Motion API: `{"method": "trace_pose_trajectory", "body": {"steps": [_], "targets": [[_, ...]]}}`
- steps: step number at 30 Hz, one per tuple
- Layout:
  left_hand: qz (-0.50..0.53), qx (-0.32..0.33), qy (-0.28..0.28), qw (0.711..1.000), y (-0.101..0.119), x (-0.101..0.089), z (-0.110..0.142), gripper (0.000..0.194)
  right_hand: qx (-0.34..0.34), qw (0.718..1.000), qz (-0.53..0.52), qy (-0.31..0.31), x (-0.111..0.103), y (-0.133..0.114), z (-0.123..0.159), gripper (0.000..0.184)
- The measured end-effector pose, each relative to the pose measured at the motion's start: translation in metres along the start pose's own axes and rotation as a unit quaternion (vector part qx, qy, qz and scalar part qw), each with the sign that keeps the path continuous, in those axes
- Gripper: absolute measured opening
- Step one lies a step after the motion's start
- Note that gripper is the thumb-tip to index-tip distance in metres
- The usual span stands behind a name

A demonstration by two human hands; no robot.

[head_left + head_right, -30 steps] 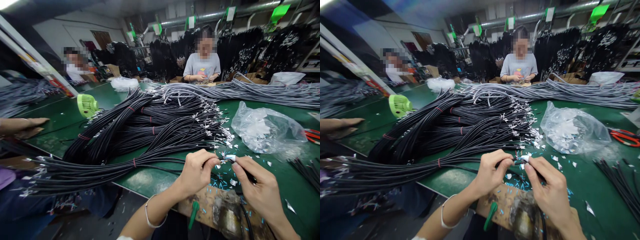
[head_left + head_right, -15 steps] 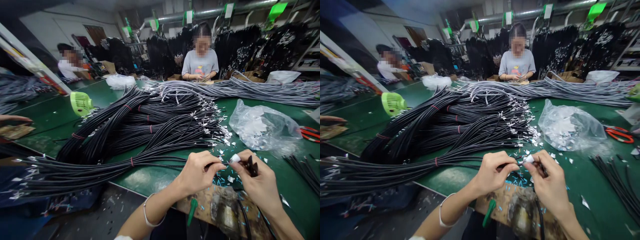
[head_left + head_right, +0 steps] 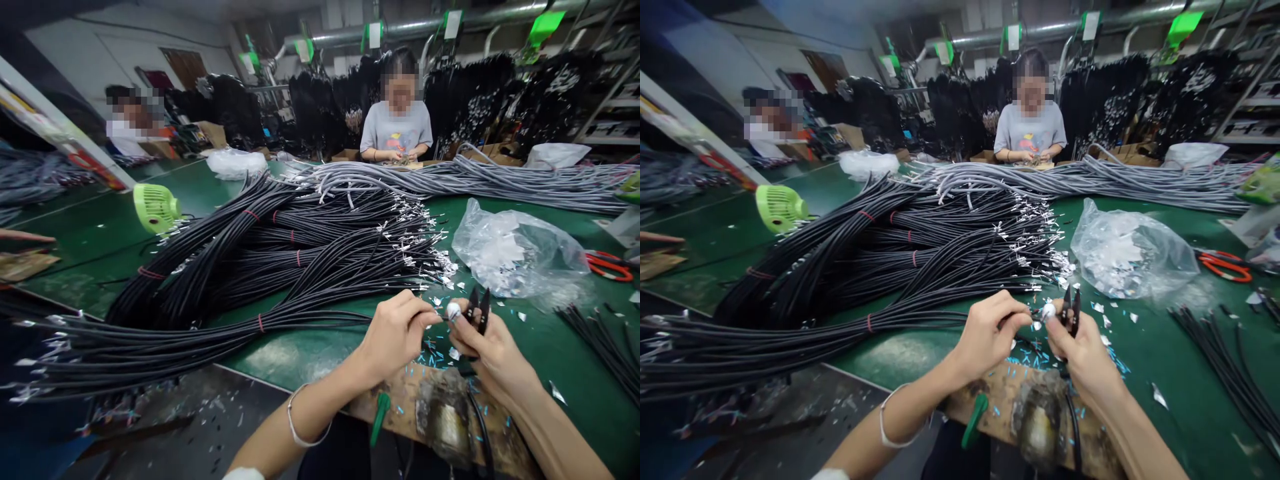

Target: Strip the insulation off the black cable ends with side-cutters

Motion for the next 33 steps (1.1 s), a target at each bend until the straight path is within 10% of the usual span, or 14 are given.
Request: {"method": "trace_pose_trajectory", "body": {"steps": [4, 10, 18, 33], "targets": [[0.082, -0.071, -0.069, 0.992, -0.01, 0.01, 0.0, 0.028, -0.116, 0.987, 0.11, 0.022, -0.003, -0.023, 0.007, 0.017], [0.123, -0.112, -0.069, 0.984, -0.014, 0.012, 0.005, 0.031, -0.117, 0.93, 0.124, 0.326, -0.073, -0.02, 0.017, 0.015], [0.118, -0.127, -0.021, 0.985, -0.018, 0.002, 0.003, 0.03, -0.153, 0.967, 0.176, 0.103, -0.023, -0.037, 0.014, 0.009], [0.091, -0.107, 0.024, 0.99, -0.017, 0.006, 0.008, 0.018, -0.141, 0.967, 0.197, 0.082, -0.008, -0.035, 0.01, 0.01]]}}
Point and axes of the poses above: each hand's wrist, its own z-axis away from the middle knuckle, its own x-axis out of the palm, y = z × x, the point moved 9 cm from there along -z, towards the middle knuckle, and after that the axes turned 6 degrees about x, right-handed, at the moved point
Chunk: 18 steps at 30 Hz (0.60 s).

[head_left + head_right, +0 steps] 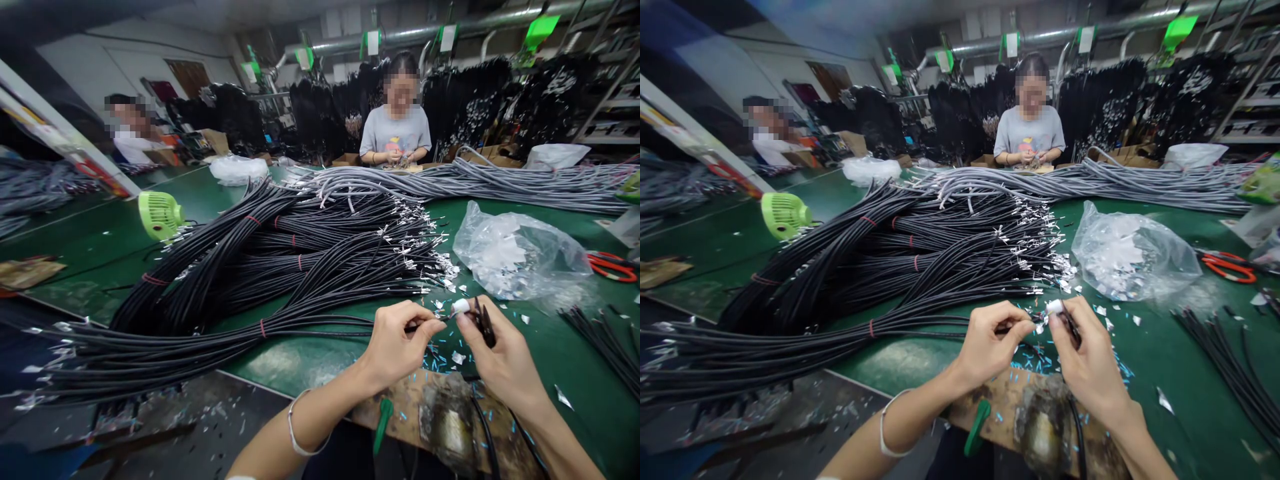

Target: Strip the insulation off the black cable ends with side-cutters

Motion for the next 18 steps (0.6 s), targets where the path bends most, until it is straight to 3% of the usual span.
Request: {"method": "trace_pose_trajectory", "body": {"steps": [4, 14, 18], "targets": [[0.01, -0.006, 0.006, 1.0, -0.001, 0.0, 0.0, 0.016, 0.005, 1.0, -0.011, -0.011, 0.001, 0.002, 0.0, 0.01], [0.012, -0.009, 0.005, 1.0, -0.003, 0.0, 0.001, 0.015, -0.016, 0.999, 0.018, 0.034, -0.012, -0.002, 0.002, 0.006], [0.006, -0.011, 0.0, 1.0, -0.002, 0.001, 0.0, 0.013, -0.053, 0.996, 0.056, 0.042, -0.012, -0.007, 0.002, 0.007]]}}
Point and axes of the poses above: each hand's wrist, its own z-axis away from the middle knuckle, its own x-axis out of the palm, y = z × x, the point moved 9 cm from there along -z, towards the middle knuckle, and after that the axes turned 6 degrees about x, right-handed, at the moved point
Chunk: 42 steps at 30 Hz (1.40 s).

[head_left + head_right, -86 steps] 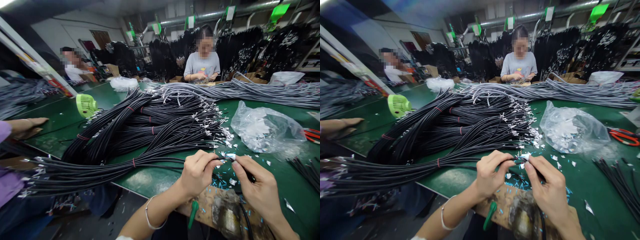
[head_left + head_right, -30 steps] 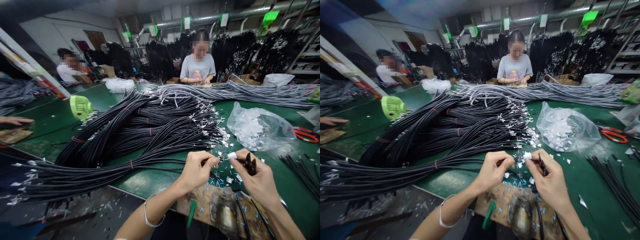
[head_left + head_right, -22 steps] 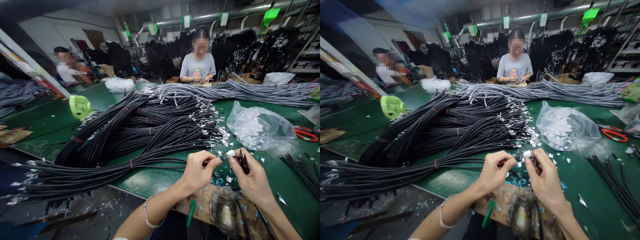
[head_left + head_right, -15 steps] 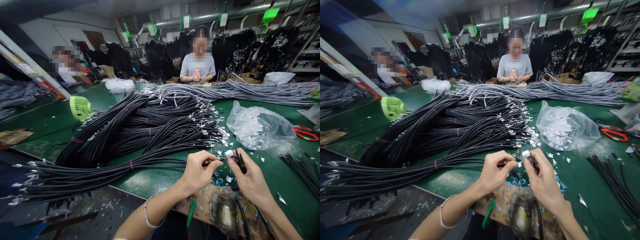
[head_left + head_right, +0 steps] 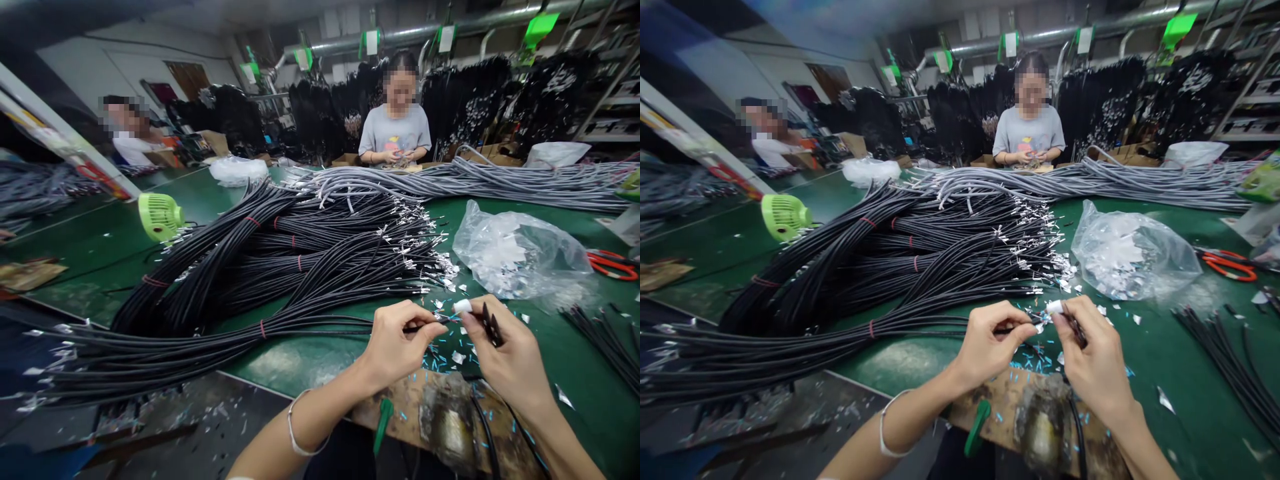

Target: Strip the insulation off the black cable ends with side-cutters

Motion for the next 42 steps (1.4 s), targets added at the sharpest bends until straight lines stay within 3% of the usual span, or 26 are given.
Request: {"method": "trace_pose_trajectory", "body": {"steps": [3, 6, 11, 16, 19, 23, 31, 36, 42], "targets": [[-0.004, -0.006, -0.013, 1.0, 0.0, 0.002, 0.0, 0.014, -0.016, 1.0, 0.019, -0.005, 0.003, -0.002, 0.0, 0.004], [0.009, -0.002, -0.028, 1.0, 0.002, 0.003, -0.001, 0.014, 0.013, 0.999, -0.005, -0.041, 0.01, 0.002, 0.0, 0.007], [0.043, 0.021, -0.004, 0.999, 0.005, -0.003, -0.002, 0.009, 0.048, 0.994, -0.049, -0.091, 0.018, 0.005, -0.002, 0.016], [0.052, 0.03, 0.006, 0.998, 0.006, -0.005, -0.002, 0.007, 0.077, 0.994, -0.077, -0.031, 0.003, 0.01, -0.001, 0.011], [0.051, 0.032, -0.001, 0.998, 0.006, -0.003, -0.001, 0.008, 0.097, 0.988, -0.117, -0.012, -0.001, 0.015, 0.004, 0.024], [0.048, 0.027, -0.014, 0.998, 0.006, -0.002, -0.001, 0.01, 0.096, 0.984, -0.146, 0.023, -0.006, 0.016, 0.008, 0.026], [0.056, 0.012, -0.031, 0.998, 0.001, 0.001, -0.001, 0.021, 0.097, 0.993, -0.072, 0.011, 0.004, 0.019, 0.006, 0.025], [0.052, 0.01, 0.023, 0.998, -0.001, -0.007, 0.0, 0.017, 0.085, 0.99, -0.085, 0.076, -0.008, 0.015, 0.009, 0.029], [0.031, 0.028, 0.058, 0.997, 0.003, -0.011, 0.0, 0.012, 0.022, 0.995, -0.046, 0.091, -0.01, 0.001, 0.015, 0.034]]}}
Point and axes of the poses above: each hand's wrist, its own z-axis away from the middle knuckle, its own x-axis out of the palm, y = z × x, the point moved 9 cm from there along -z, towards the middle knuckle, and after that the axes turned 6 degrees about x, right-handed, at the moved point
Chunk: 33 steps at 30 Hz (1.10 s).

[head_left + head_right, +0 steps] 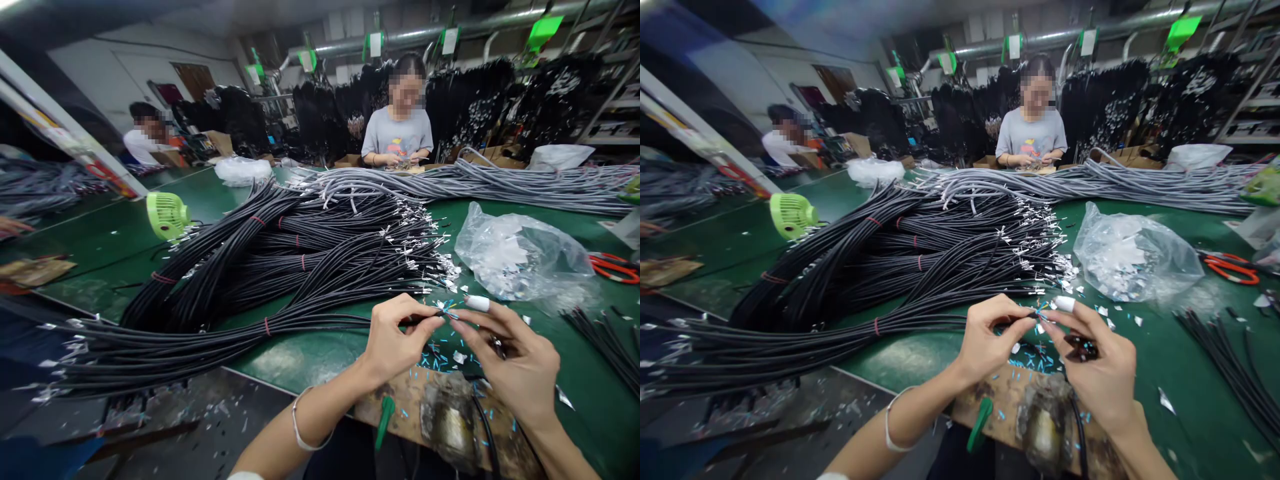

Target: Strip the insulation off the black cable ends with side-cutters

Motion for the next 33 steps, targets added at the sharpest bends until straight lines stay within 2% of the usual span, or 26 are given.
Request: {"method": "trace_pose_trajectory", "body": {"steps": [6, 8, 10, 15, 18, 20, 23, 29, 31, 33], "targets": [[-0.005, 0.025, -0.002, 1.0, 0.006, -0.001, -0.002, 0.01, -0.085, 0.988, 0.121, 0.035, -0.003, -0.012, 0.005, 0.035], [-0.015, 0.053, 0.009, 0.998, 0.011, -0.003, -0.002, 0.008, -0.106, 0.986, 0.121, 0.048, -0.004, -0.016, 0.004, 0.036], [-0.026, 0.078, 0.02, 0.996, 0.016, -0.004, -0.002, 0.007, -0.102, 0.989, 0.093, 0.051, -0.006, -0.017, 0.003, 0.036], [-0.038, 0.083, 0.028, 0.995, 0.017, -0.004, -0.001, 0.006, -0.056, 0.998, 0.027, 0.0, 0.002, -0.011, 0.0, 0.039], [-0.03, 0.083, 0.021, 0.996, 0.016, -0.002, 0.0, 0.007, -0.078, 0.994, 0.065, 0.036, -0.002, -0.016, 0.001, 0.034], [-0.007, 0.051, 0.007, 0.999, 0.009, 0.0, 0.0, 0.01, -0.093, 0.99, 0.092, 0.058, -0.004, -0.018, 0.002, 0.027], [0.053, -0.029, -0.039, 0.997, -0.007, 0.008, 0.0, 0.015, -0.114, 0.983, 0.126, 0.065, -0.003, -0.021, 0.004, 0.026], [0.191, -0.149, -0.136, 0.961, -0.025, 0.026, 0.007, 0.031, -0.135, 0.981, 0.129, 0.048, -0.001, -0.019, 0.006, 0.031], [0.221, -0.167, -0.155, 0.948, -0.026, 0.029, 0.009, 0.035, -0.142, 0.982, 0.121, 0.042, 0.0, -0.018, 0.007, 0.033], [0.21, -0.154, -0.157, 0.953, -0.023, 0.027, 0.007, 0.034, -0.126, 0.986, 0.098, 0.036, 0.0, -0.015, 0.006, 0.034]]}}
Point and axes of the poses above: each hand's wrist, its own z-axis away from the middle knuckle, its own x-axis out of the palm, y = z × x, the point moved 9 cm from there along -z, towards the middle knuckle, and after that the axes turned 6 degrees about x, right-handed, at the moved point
